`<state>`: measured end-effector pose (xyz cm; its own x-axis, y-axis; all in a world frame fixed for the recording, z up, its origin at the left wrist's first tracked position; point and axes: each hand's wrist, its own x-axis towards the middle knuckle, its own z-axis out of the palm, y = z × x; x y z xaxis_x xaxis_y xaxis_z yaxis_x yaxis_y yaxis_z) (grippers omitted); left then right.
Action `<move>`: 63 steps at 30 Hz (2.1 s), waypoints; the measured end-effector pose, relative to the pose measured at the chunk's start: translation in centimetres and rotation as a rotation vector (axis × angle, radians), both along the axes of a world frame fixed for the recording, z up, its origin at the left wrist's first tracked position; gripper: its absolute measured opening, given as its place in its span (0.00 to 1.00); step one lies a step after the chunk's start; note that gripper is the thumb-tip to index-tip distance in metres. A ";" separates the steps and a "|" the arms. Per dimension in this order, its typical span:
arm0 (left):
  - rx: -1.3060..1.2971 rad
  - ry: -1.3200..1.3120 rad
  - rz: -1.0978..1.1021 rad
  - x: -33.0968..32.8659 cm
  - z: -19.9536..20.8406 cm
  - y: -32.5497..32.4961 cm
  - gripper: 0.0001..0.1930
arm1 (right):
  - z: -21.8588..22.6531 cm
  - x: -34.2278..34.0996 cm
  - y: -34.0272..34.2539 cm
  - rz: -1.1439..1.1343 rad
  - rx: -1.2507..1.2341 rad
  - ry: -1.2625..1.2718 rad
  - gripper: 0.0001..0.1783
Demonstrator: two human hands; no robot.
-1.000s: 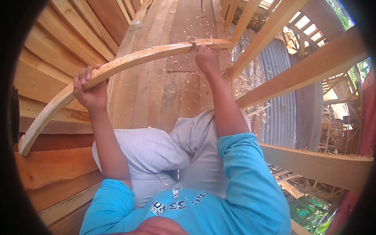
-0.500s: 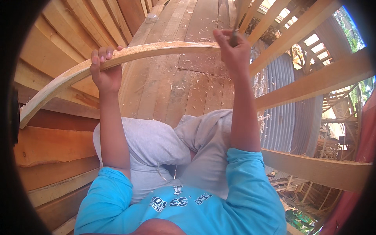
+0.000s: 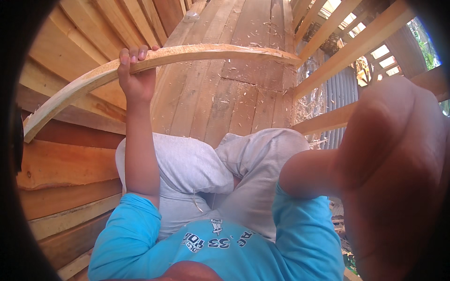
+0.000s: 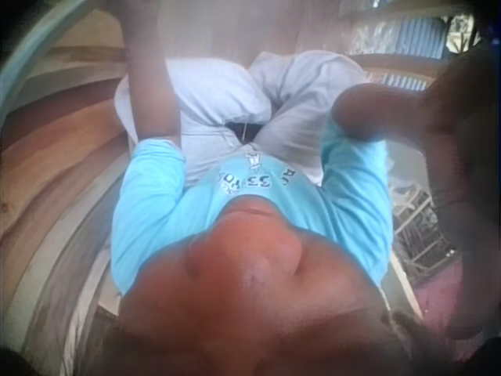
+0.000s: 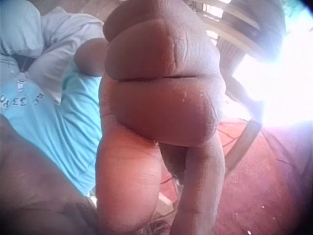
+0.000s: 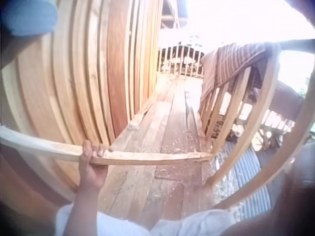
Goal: The person sits on a wooden floor and uses a knife to shave and shape a long, curved piece of wood. They hold the wood with their left hand and repeatedly scrape the surface with the knife in their right hand, creating wood shavings.
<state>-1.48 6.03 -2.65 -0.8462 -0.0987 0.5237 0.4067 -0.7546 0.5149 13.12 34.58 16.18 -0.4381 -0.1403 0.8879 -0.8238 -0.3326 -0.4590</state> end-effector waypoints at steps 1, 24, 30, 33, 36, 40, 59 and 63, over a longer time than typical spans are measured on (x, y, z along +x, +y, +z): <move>-0.011 0.003 0.007 0.0 0.0 -0.1 0.12 | 0.1 0.2 -0.1 -0.008 0.002 0.001 0.12; 0.039 -0.013 -0.013 0.0 0.0 0.2 0.14 | -0.8 -0.8 3.1 0.099 0.026 -0.071 0.20; 0.006 0.002 -0.002 0.3 0.0 0.0 0.12 | -9.3 -8.6 3.8 -0.151 0.036 -0.853 0.29; -0.011 0.007 -0.020 0.1 0.2 0.8 0.11 | -17.7 -12.9 4.9 -0.477 0.320 -1.147 0.27; -0.022 0.002 -0.003 0.4 0.7 0.2 0.11 | -24.9 -15.9 4.2 -0.606 0.614 -1.054 0.29; -0.005 -0.024 0.032 0.5 0.3 0.3 0.12 | -25.1 -16.2 0.9 -0.966 0.772 -1.123 0.33; 0.033 -0.067 0.029 0.5 0.9 1.2 0.12 | -28.8 -20.4 7.1 -1.339 0.706 -1.022 0.31; 0.019 -0.048 0.022 0.4 1.0 1.1 0.11 | -30.3 -20.5 5.7 -1.297 0.636 -1.059 0.31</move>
